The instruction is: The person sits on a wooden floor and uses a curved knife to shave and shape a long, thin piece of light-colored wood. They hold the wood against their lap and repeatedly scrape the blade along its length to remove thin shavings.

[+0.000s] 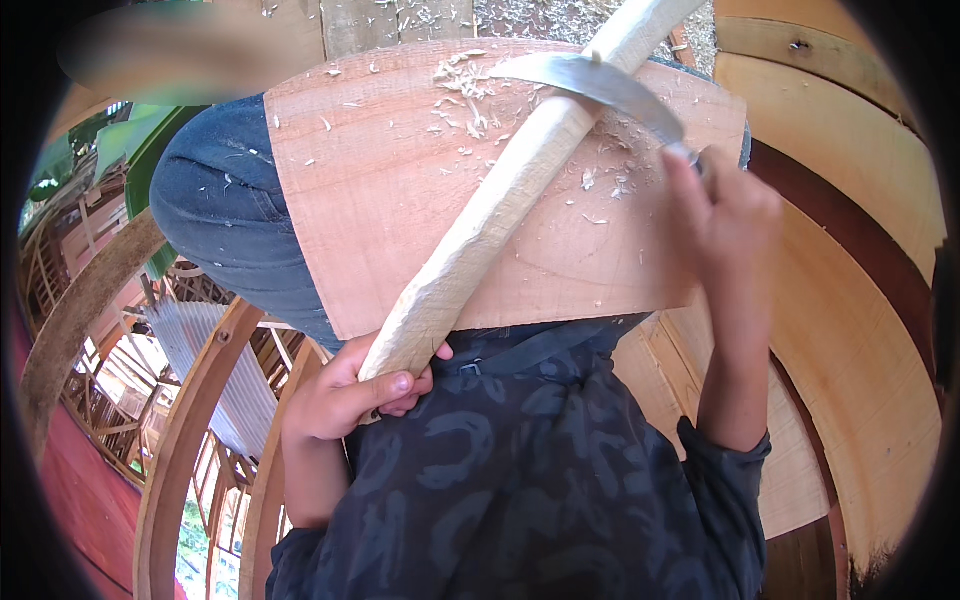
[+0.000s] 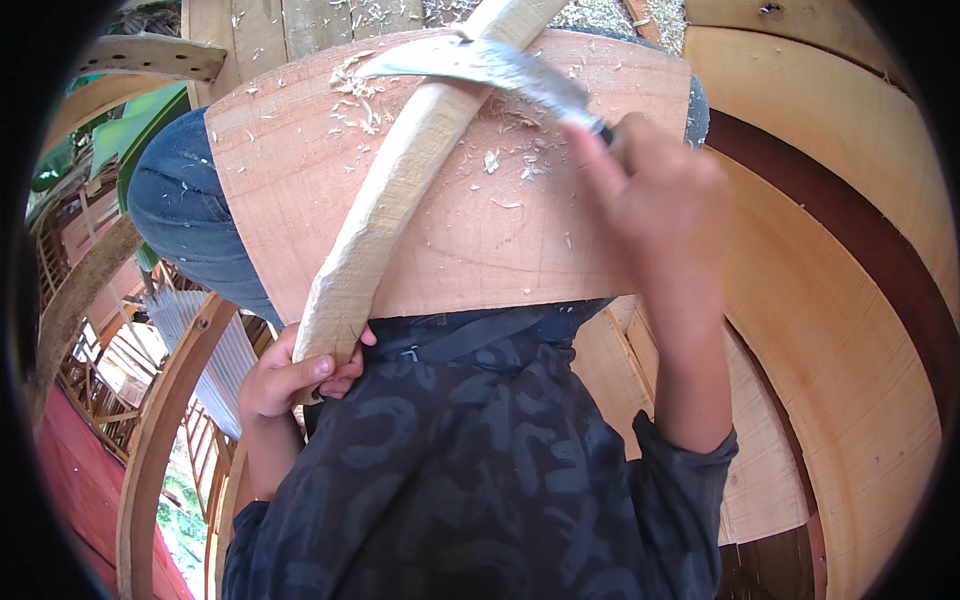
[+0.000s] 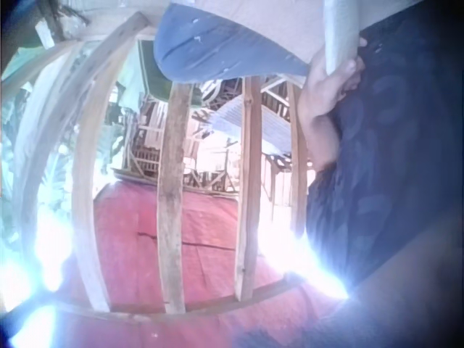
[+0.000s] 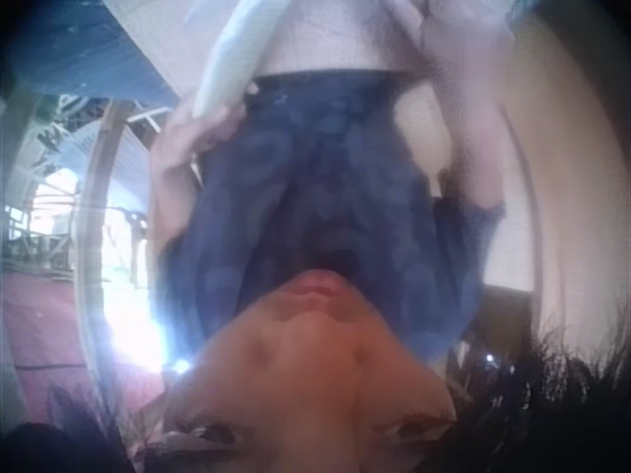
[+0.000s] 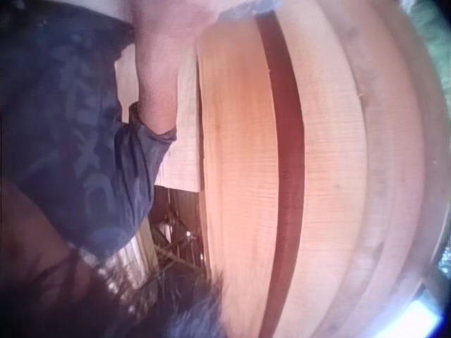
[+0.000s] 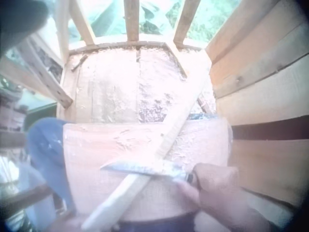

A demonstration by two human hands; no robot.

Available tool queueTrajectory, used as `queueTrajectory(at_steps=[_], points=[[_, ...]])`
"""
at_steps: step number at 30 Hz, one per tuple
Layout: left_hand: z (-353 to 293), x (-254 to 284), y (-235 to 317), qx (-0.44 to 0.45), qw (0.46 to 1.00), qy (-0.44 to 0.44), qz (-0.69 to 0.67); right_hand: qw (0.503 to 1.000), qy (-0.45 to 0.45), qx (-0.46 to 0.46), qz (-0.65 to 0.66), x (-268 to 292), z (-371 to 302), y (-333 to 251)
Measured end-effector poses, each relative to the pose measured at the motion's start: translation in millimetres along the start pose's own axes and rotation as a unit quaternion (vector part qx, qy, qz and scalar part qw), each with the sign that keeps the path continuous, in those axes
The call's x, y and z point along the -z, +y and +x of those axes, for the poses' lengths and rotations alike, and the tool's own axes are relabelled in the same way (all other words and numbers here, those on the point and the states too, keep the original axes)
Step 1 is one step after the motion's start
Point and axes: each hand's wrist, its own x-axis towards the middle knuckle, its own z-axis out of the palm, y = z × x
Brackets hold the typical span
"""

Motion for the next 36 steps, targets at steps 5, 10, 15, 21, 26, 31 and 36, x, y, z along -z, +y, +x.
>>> queueTrajectory(at_steps=[5, 10, 15, 21, 26, 31, 36], points=[[3.7, -2.9, 2.7, 0.013, 1.0, -0.016, -0.023, 0.999, -0.038, 0.022, 0.028, 13.1, -7.1, -13.9], [1.8, -3.9, -3.0, 0.011, 1.0, -0.012, -0.017, 0.991, 0.0, -0.101, 0.091, 6.1, 15.3, 20.2], [2.5, -3.0, 5.5, 0.021, 1.0, -0.008, 0.005, 0.994, -0.069, -0.034, 0.073, 16.9, -6.8, 0.4], [1.2, -3.1, 3.7, 0.014, 1.0, -0.014, -0.02, 0.994, -0.062, 0.052, 0.074, 11.2, -11.8, -16.3], [10.8, -13.5, 5.9, 0.0, 1.0, -0.023, -0.011, 0.995, -0.017, 0.049, 0.088, 1.2, -11.6, -1.6], [0.6, 7.0, -9.6, 0.025, 0.994, -0.084, -0.068, 0.967, 0.084, -0.239, 0.032, 18.8, 11.0, 79.2], [9.7, 1.7, -8.9, 0.001, 0.996, -0.07, -0.059, 0.994, -0.063, -0.012, 0.093, 21.0, -18.9, 12.0]])
